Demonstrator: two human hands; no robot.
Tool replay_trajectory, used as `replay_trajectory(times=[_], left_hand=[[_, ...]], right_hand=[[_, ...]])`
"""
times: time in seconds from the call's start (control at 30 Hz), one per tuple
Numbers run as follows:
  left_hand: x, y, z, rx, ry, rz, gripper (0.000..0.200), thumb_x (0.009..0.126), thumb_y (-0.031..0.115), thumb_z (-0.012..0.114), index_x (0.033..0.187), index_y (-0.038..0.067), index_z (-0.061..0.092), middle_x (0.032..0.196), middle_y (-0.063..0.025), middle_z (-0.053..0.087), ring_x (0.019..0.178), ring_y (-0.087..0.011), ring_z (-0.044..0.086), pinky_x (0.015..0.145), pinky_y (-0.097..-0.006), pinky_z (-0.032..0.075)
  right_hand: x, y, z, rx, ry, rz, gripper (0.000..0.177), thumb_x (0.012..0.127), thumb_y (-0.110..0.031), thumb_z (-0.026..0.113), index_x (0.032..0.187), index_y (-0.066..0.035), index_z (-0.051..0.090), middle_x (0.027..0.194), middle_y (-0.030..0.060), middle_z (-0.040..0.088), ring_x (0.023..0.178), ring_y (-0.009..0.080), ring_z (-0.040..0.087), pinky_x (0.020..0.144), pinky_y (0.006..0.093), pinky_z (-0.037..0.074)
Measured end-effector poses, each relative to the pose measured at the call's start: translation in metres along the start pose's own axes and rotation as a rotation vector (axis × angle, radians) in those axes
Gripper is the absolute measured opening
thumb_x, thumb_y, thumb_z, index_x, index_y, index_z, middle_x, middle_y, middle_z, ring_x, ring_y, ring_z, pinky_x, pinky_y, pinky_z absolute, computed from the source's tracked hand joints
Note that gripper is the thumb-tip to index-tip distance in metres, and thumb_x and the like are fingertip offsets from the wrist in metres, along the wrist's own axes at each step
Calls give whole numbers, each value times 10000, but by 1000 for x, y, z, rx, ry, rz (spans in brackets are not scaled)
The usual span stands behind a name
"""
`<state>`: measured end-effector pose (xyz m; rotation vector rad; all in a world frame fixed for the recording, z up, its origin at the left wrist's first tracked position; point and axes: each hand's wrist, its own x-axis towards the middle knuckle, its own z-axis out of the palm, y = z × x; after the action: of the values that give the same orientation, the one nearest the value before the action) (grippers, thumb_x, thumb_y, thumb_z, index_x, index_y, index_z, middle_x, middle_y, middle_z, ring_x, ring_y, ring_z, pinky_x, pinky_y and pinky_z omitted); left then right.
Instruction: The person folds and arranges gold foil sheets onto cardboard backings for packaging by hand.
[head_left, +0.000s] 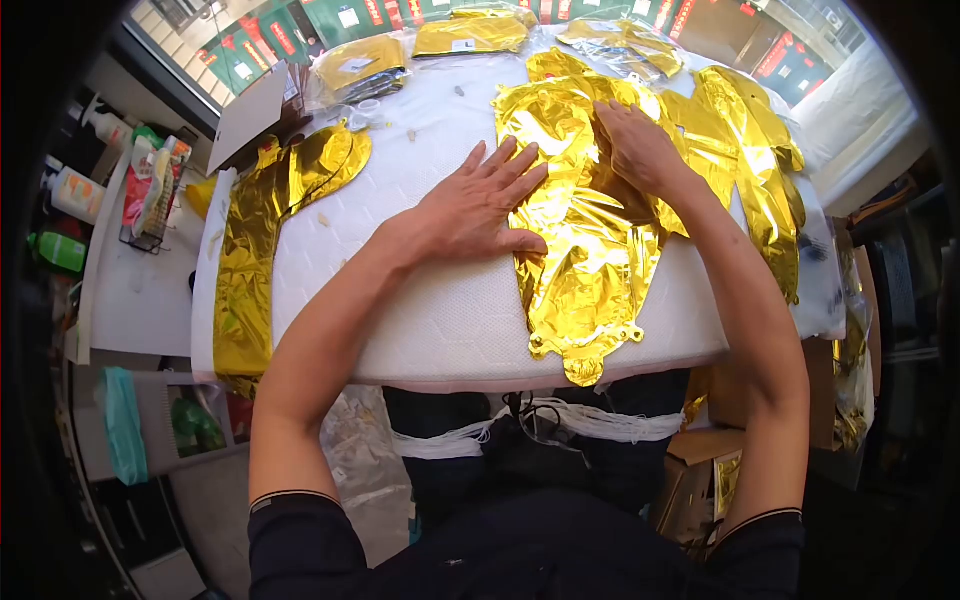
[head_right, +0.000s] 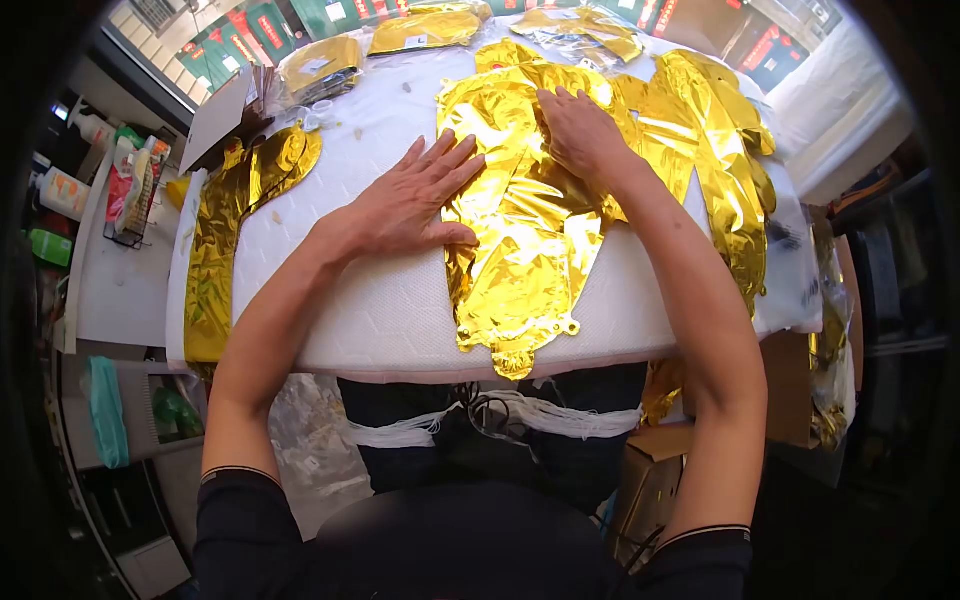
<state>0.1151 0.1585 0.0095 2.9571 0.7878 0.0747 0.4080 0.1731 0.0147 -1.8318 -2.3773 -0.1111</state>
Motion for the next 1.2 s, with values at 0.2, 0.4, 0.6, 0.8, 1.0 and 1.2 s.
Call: replay_trajectory(times=[0.2,0.4,0.6,0.8,1.0,1.2], left_hand=[[0,-1,-1,-7,11,1,960,937,691,545,1625,89,253,1695,-183,189,1584,-355,97,1286,-516,71],[2,-2,2,-40,27,25,942,927,729,519,1610,110,323,1683,-205,221,1580,-374,110,1279,-522,87],[2,-1,0,-47,16,11,916,932,708,535,1615,138,319,1680,-204,227,1579,-374,116,1278,-529,81],[3,-2,0,-26,-2,8,928,936,732,509,1623,144,301,1683,-208,216,1579,-383,108,1277,-534,81],[3,-1,0,-23,3,5,955,921,752,511,1621,136,304,1678,-216,224,1574,-395,121,1274,-543,91],[3,-5,7,5,43,26,960,923,753,504,1617,119,310,1678,-219,222,1572,-398,127,1274,-541,93]], right_hand=[[5,1,0,-35,21,3,520,954,-69,478,1472,-21,453,1450,300,525,1351,423,504,1153,452,392],[-13,22,-28,353,335,258,361,992,-276,596,1234,-18,668,1096,244,725,1028,425,686,922,416,535],[-86,44,-71,806,36,760,331,999,-345,649,1072,-29,714,907,44,733,677,107,659,595,258,508],[-106,35,-54,814,-59,817,325,999,-350,664,1009,-29,711,783,13,674,553,83,581,512,246,465],[-67,44,-51,957,82,811,330,984,-354,694,946,-26,702,808,21,672,579,67,568,525,217,469],[-23,58,-38,947,69,864,377,938,-374,755,798,-33,680,670,14,618,516,110,543,469,261,452]])
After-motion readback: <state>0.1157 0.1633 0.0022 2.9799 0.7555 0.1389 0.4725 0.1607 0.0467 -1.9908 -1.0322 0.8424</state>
